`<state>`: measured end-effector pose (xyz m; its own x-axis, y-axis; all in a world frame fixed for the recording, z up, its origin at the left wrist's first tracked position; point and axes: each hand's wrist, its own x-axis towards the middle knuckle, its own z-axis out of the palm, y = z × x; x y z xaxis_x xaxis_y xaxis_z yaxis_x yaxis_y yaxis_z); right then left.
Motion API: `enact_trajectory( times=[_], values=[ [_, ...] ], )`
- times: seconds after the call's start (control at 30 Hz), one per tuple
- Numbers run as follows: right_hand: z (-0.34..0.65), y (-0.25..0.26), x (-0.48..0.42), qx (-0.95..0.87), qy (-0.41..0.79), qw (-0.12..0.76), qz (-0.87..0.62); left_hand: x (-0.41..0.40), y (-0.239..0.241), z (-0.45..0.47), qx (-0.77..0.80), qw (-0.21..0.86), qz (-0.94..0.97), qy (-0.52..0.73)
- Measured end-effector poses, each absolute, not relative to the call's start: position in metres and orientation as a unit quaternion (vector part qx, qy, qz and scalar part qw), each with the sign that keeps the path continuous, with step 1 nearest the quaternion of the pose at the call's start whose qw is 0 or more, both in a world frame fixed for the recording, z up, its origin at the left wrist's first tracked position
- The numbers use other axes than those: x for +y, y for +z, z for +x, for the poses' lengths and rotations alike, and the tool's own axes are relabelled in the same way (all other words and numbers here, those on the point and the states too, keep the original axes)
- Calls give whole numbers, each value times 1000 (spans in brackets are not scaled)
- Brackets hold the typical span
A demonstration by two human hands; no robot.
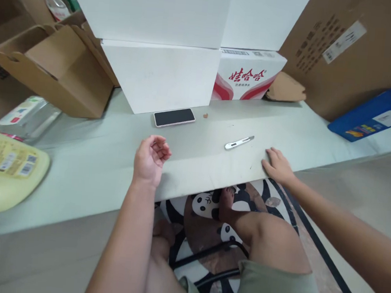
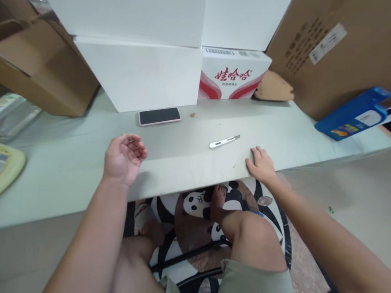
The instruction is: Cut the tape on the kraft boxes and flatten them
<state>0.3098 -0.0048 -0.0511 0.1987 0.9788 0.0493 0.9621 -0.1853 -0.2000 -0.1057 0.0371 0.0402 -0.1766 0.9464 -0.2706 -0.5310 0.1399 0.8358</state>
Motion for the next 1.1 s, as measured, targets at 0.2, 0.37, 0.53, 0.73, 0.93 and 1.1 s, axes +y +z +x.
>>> enact_trajectory(
  times=[0.2,0.37,0.53,0.73,0.93,1.1],
  values=[
    [291,-61,-17,-595,-34,104,-796,32,41,-116,439,596,217,636],
    [289,-56,-18,-608,-40,72,-789,31,42,-120,416,600,197,654],
    [282,-40,-15,-607,-36,17,-794,28,41,-133,392,608,188,664],
    [247,10,34,-655,-12,-52,-754,23,45,-157,375,607,153,684],
    [71,37,115,-847,-6,101,-523,18,46,-174,358,588,117,716],
    [-121,70,163,-920,4,189,-343,15,44,-182,362,580,98,723]
  ],
)
